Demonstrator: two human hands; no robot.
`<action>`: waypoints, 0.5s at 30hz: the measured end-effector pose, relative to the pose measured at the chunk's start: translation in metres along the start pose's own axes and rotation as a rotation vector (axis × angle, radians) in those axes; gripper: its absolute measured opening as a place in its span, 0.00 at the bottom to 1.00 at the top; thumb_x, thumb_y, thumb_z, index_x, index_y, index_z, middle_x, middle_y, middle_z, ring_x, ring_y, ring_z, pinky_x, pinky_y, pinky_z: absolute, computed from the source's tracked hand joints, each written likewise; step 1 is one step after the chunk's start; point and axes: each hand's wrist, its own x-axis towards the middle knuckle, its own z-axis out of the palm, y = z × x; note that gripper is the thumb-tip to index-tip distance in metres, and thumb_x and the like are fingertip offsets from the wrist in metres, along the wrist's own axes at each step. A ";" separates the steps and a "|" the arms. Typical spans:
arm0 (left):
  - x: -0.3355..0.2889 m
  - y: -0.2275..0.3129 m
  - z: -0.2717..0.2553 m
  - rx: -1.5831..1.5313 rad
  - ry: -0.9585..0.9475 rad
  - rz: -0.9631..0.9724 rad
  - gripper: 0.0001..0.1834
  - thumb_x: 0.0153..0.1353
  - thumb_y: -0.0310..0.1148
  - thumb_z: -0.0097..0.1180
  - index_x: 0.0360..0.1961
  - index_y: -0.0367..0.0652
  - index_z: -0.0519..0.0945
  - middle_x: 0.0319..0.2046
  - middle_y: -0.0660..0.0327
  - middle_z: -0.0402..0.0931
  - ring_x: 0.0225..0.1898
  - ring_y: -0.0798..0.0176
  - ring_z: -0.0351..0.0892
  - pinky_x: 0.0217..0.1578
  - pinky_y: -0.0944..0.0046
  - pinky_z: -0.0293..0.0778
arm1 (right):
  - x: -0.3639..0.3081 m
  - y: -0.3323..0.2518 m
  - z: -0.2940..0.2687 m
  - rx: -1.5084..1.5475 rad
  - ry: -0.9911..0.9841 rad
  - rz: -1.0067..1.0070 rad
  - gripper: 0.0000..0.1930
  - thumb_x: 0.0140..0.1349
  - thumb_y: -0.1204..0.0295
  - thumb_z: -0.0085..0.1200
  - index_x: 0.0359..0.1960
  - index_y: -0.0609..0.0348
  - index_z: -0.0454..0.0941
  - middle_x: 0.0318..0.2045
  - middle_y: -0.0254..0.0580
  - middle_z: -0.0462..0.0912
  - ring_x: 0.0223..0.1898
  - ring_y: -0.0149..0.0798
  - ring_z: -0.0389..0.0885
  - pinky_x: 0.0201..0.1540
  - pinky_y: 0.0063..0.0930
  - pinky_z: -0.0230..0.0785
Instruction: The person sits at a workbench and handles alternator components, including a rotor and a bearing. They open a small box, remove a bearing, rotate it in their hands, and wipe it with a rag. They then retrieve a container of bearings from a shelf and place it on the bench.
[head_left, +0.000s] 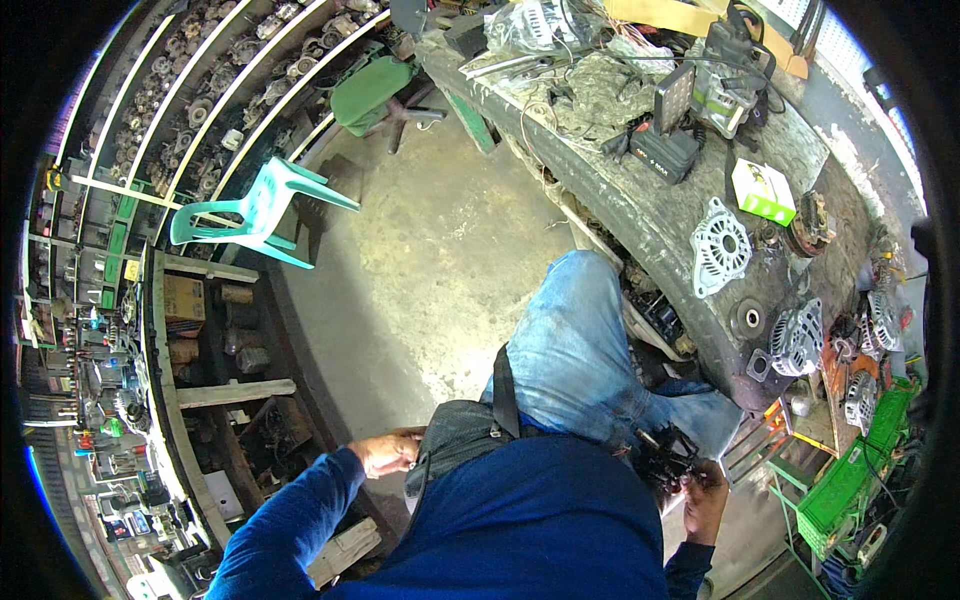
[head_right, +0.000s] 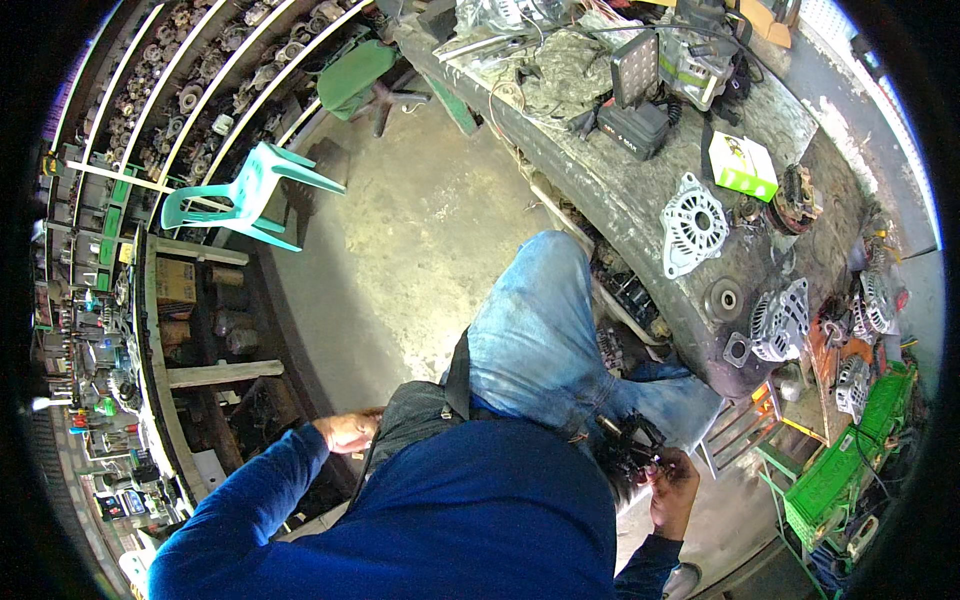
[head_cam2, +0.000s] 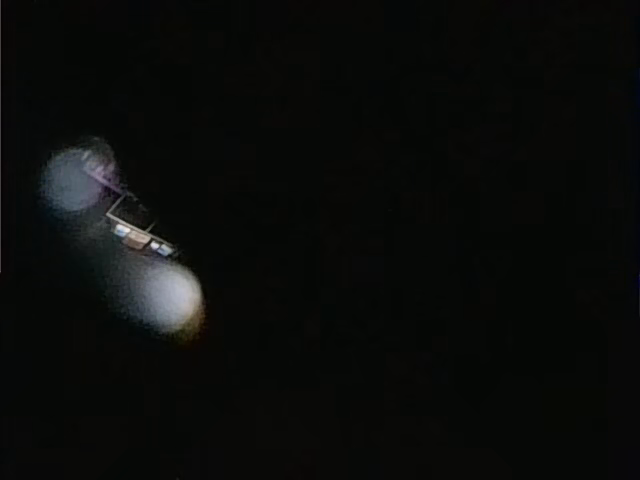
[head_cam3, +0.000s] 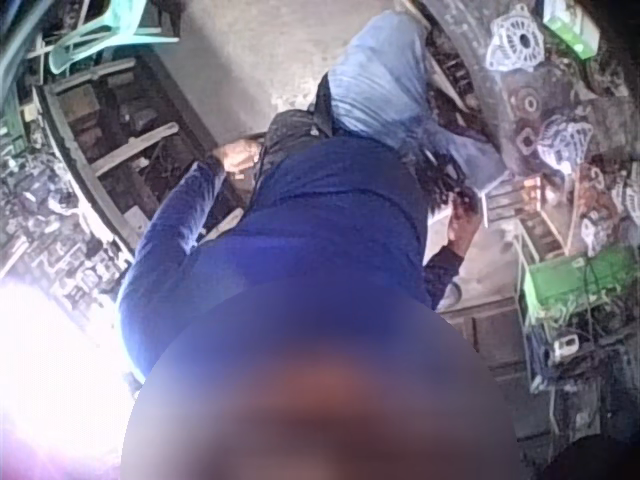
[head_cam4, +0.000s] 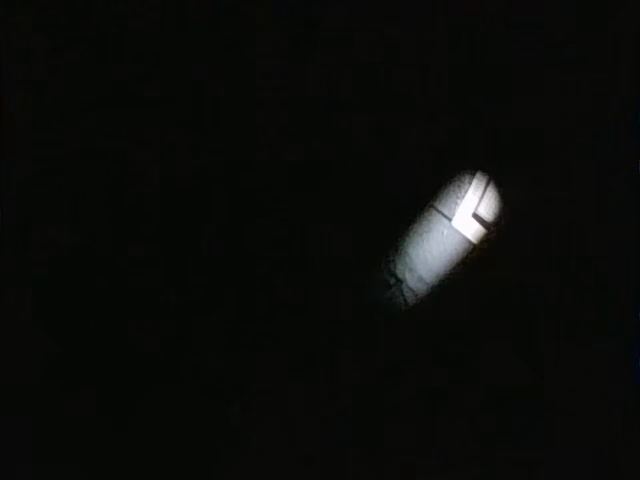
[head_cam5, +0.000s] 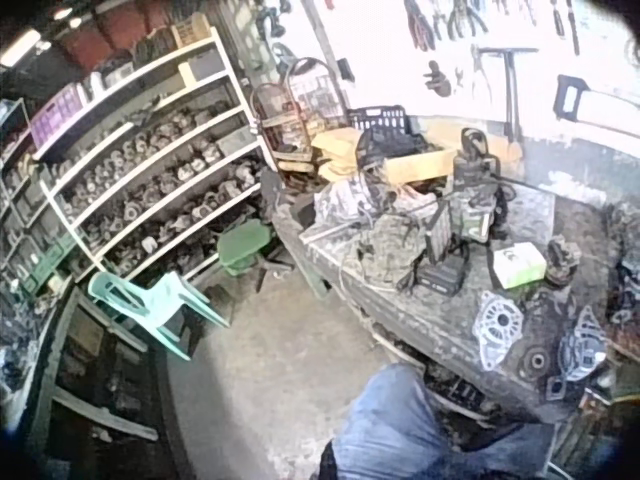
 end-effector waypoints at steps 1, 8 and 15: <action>0.005 0.013 -0.009 0.125 0.084 -0.105 0.36 0.66 0.27 0.59 0.77 0.43 0.69 0.63 0.61 0.82 0.60 0.61 0.83 0.64 0.53 0.77 | 0.000 0.001 0.000 0.033 -0.009 0.001 0.21 0.61 0.68 0.78 0.49 0.63 0.80 0.38 0.34 0.80 0.36 0.31 0.80 0.37 0.29 0.79; 0.029 0.043 -0.026 -0.113 0.077 -0.096 0.11 0.72 0.40 0.55 0.33 0.48 0.80 0.25 0.67 0.80 0.32 0.64 0.80 0.34 0.51 0.75 | -0.003 0.010 0.006 0.066 0.056 -0.016 0.18 0.62 0.72 0.77 0.48 0.65 0.81 0.37 0.35 0.82 0.33 0.31 0.82 0.36 0.30 0.80; 0.046 0.048 -0.026 -0.004 0.080 -0.015 0.21 0.75 0.42 0.48 0.60 0.42 0.82 0.53 0.57 0.87 0.48 0.62 0.86 0.53 0.55 0.80 | -0.001 0.009 0.003 0.019 0.042 -0.019 0.16 0.63 0.76 0.76 0.47 0.66 0.81 0.37 0.35 0.82 0.35 0.31 0.82 0.37 0.28 0.79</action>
